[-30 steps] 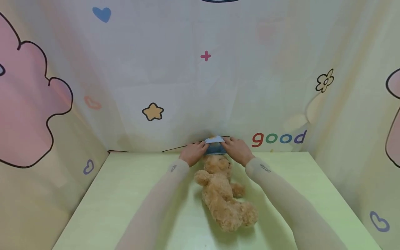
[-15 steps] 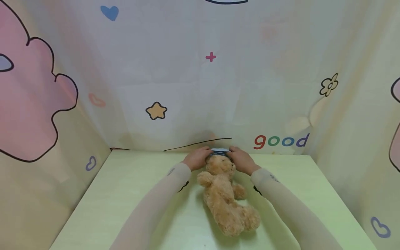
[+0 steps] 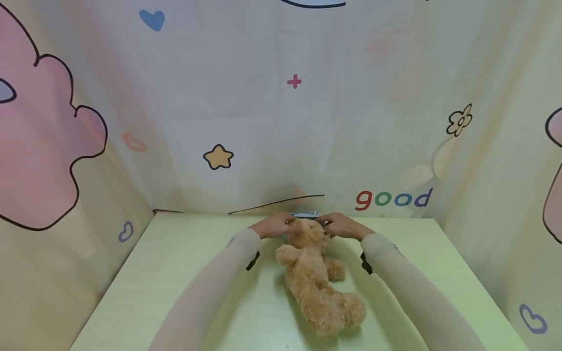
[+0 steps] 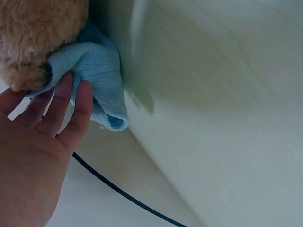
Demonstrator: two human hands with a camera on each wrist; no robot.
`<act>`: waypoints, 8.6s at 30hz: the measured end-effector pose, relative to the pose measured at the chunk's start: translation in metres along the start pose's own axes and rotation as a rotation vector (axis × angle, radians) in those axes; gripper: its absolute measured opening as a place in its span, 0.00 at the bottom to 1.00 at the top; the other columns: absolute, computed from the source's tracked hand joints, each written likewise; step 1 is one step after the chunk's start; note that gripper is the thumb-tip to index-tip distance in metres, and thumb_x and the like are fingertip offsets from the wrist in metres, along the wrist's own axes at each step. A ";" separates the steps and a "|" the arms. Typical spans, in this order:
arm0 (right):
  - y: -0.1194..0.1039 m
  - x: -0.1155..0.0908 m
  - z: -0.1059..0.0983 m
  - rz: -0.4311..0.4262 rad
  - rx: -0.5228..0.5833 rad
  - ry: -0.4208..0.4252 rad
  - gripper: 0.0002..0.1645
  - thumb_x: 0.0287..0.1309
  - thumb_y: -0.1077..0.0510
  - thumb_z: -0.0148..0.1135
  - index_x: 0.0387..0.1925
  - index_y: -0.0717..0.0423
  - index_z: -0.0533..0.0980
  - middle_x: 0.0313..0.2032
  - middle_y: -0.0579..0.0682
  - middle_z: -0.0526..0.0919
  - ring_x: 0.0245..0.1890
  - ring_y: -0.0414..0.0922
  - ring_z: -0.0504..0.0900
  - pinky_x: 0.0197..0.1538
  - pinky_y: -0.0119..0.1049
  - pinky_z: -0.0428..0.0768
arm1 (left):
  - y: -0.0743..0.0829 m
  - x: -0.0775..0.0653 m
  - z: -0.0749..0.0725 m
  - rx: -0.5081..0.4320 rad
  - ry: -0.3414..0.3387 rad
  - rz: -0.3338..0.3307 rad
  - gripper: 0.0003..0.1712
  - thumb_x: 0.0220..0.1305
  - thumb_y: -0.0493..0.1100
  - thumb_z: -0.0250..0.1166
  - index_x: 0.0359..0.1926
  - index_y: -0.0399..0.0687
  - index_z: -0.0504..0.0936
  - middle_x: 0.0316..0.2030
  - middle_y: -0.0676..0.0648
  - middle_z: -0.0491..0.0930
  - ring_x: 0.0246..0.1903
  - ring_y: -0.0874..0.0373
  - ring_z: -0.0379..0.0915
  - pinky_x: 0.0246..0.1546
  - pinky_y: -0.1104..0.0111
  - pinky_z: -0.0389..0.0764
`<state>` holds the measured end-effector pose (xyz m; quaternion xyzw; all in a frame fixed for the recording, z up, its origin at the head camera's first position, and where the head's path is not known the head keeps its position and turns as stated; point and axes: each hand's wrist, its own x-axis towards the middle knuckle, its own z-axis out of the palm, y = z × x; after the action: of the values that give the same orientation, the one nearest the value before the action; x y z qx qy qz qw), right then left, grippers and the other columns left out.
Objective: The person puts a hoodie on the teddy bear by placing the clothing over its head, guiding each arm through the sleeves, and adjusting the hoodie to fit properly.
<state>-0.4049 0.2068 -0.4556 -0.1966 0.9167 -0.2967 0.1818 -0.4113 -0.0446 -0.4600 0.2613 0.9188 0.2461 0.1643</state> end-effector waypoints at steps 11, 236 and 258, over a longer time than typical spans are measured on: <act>0.003 -0.012 -0.010 0.069 0.087 -0.204 0.45 0.50 0.50 0.63 0.69 0.44 0.57 0.50 0.48 0.76 0.47 0.44 0.76 0.49 0.42 0.76 | 0.007 -0.005 0.002 0.053 -0.022 0.014 0.54 0.49 0.77 0.55 0.70 0.55 0.57 0.71 0.43 0.51 0.69 0.48 0.52 0.65 0.53 0.62; -0.014 -0.016 0.036 0.084 0.454 0.000 0.38 0.60 0.41 0.56 0.65 0.57 0.61 0.60 0.58 0.69 0.49 0.45 0.78 0.51 0.44 0.78 | -0.023 -0.038 0.016 -0.418 0.043 -0.051 0.33 0.59 0.59 0.60 0.63 0.55 0.67 0.62 0.48 0.67 0.60 0.50 0.66 0.56 0.55 0.71; -0.011 -0.014 0.041 0.056 0.487 0.005 0.35 0.61 0.47 0.58 0.65 0.53 0.61 0.62 0.59 0.65 0.47 0.45 0.77 0.48 0.44 0.79 | -0.031 -0.029 0.016 -0.645 -0.130 -0.170 0.52 0.49 0.59 0.68 0.71 0.51 0.55 0.72 0.49 0.50 0.72 0.48 0.44 0.67 0.46 0.53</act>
<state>-0.3717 0.1860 -0.4769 -0.1211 0.8236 -0.5042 0.2298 -0.3932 -0.0780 -0.4852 0.1336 0.7996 0.4926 0.3165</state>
